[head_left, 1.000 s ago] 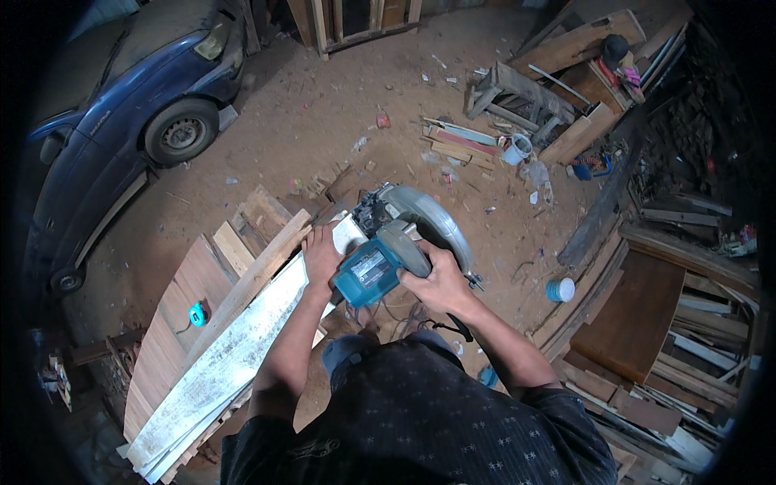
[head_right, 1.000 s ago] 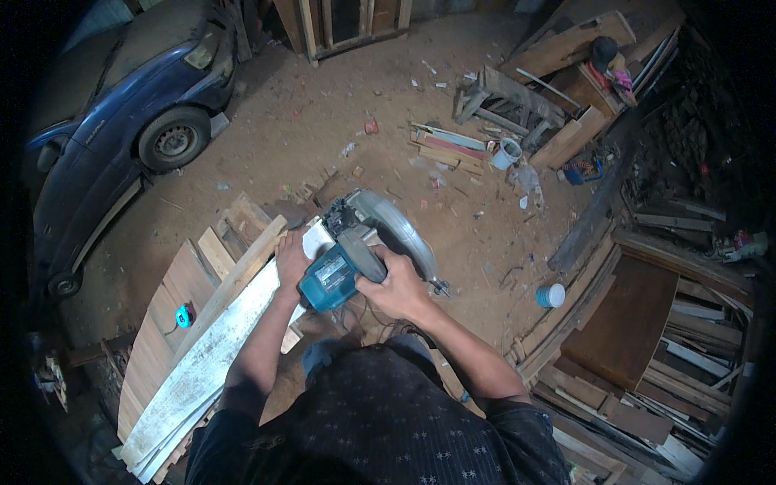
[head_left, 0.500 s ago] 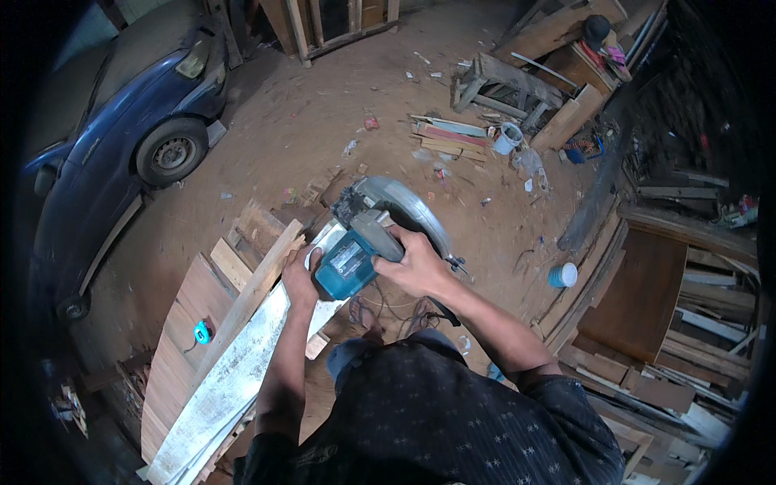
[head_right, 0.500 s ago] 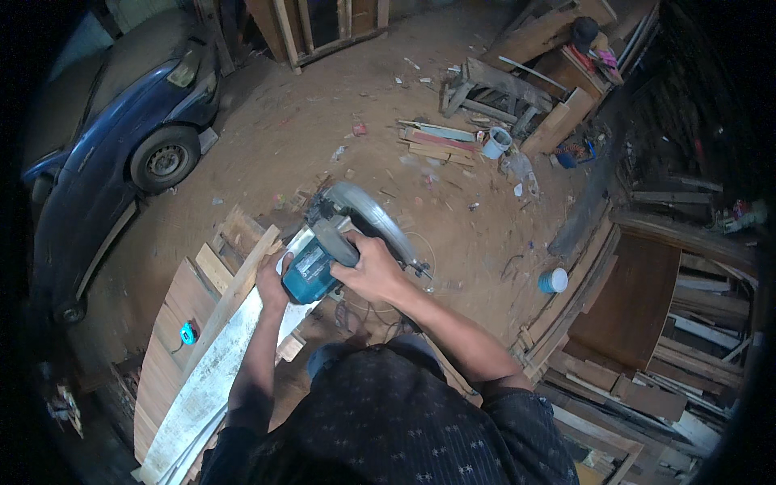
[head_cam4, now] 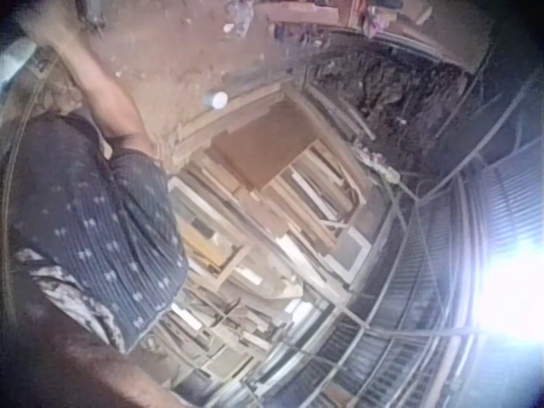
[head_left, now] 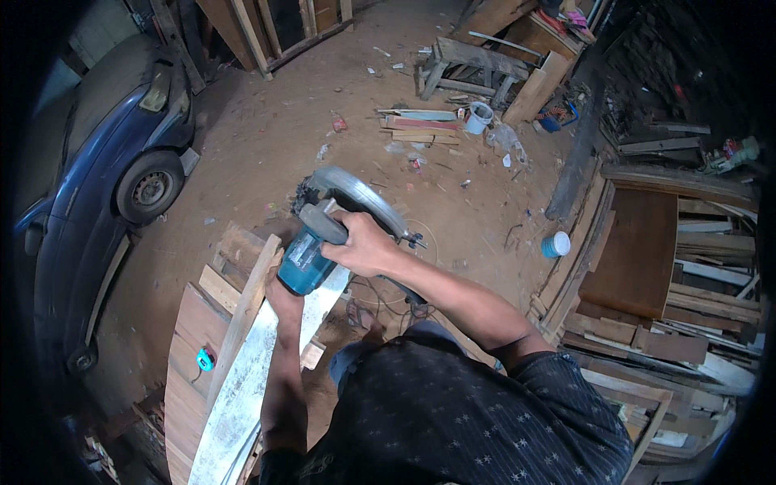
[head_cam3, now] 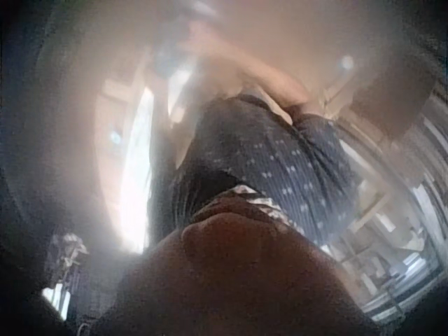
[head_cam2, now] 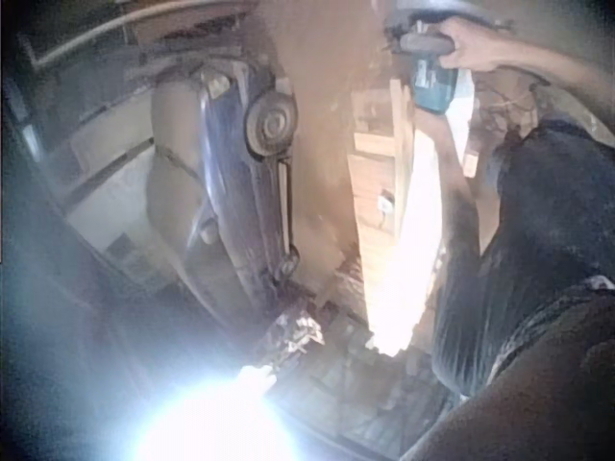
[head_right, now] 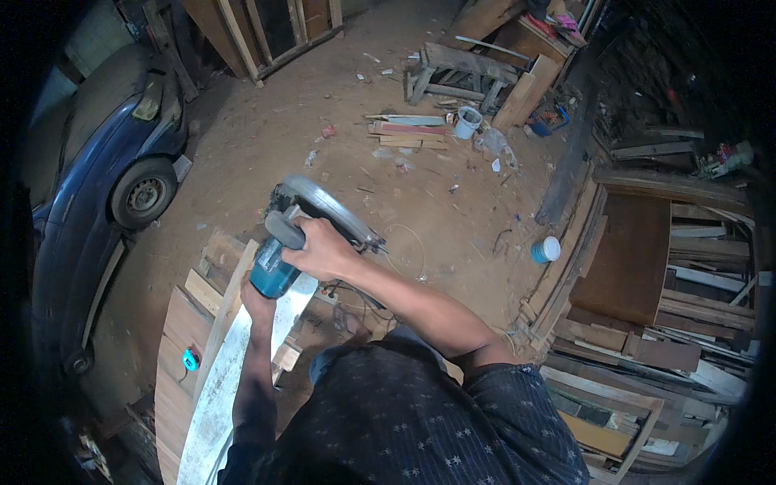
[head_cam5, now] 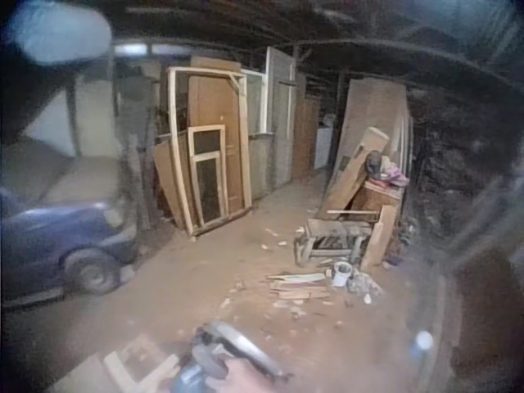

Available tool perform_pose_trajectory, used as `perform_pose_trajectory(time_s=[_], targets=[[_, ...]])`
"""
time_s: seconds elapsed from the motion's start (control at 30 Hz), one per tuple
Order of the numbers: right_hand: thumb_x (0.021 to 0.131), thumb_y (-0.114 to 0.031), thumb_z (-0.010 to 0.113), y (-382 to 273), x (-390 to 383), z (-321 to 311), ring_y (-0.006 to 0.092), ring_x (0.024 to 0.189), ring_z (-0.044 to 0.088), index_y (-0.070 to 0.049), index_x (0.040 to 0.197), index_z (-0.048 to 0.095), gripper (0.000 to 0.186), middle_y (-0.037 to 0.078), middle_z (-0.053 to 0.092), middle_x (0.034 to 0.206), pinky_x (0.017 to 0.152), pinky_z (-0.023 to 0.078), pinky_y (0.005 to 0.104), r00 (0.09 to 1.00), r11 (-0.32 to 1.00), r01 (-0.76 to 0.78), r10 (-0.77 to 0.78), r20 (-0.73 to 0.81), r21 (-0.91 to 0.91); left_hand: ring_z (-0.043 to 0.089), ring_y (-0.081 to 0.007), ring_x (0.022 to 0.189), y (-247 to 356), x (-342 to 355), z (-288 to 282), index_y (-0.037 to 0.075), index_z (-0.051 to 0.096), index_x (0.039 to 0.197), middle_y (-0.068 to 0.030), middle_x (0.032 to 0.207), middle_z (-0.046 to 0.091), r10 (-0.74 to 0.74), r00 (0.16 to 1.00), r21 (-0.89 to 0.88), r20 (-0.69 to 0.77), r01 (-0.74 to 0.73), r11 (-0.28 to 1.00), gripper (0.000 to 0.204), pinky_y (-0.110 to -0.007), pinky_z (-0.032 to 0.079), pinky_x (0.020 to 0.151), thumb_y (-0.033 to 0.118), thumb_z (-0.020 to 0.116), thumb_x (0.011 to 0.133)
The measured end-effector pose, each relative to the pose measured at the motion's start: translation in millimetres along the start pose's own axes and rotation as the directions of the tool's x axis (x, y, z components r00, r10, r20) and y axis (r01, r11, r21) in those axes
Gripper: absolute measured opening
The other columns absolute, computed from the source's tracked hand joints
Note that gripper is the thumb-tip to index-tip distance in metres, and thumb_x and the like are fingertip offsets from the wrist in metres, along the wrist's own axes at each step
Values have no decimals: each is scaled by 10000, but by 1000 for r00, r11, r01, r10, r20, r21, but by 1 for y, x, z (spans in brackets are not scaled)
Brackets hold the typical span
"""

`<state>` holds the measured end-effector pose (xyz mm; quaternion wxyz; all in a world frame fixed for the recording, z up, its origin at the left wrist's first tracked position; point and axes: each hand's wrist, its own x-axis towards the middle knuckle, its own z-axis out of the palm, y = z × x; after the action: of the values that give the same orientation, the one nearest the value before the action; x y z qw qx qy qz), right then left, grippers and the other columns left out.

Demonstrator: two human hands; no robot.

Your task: The person selects long wooden planks from a stack, measures them with a tape measure, and cuts them to size using a circular saw. The person handles the planks one at a time, marking measurements before cutting.

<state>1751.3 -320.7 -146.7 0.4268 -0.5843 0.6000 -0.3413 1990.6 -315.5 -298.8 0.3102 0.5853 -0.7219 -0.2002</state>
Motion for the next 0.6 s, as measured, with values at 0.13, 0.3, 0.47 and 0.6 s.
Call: perform_pose_trajectory(time_s=[0.13, 0.3, 0.47, 0.6], targets=[[767, -216, 690, -2, 8, 3, 263, 773, 665, 105, 1014, 643, 407, 233, 668, 822, 762, 513, 396, 999, 999, 49, -49, -20, 12, 598, -477, 984, -14, -5, 13, -29, 657, 1017, -257, 1002, 642, 4, 997, 12, -79, -4, 1000, 274, -512, 477, 852, 62, 687, 760], [771, -234, 698, -7, 23, 6, 314, 876, 690, 126, 1056, 643, 463, 268, 686, 891, 818, 524, 402, 1000, 1000, 19, -19, -6, 9, 596, -484, 992, -14, -6, 18, -47, 662, 1030, -274, 1020, 646, -97, 993, 71, -70, 102, 992, 253, -509, 475, 865, 74, 670, 809], [766, -245, 706, -13, 35, 10, 412, 963, 692, 135, 1015, 656, 457, 322, 684, 962, 849, 534, 432, 1000, 1000, 26, -26, 3, 9, 601, -499, 968, -7, -3, 16, -75, 664, 1060, -298, 1018, 660, -123, 991, 100, -55, 128, 987, 269, -542, 476, 857, 45, 636, 820], [790, -262, 707, -4, 27, 12, 416, 995, 689, 119, 1128, 641, 514, 313, 690, 1001, 881, 534, 427, 999, 999, 23, -22, -25, 32, 593, -489, 995, -6, -6, 14, -47, 671, 1081, -276, 1051, 660, -78, 996, 103, -50, 83, 991, 278, -528, 474, 874, 71, 644, 831]])
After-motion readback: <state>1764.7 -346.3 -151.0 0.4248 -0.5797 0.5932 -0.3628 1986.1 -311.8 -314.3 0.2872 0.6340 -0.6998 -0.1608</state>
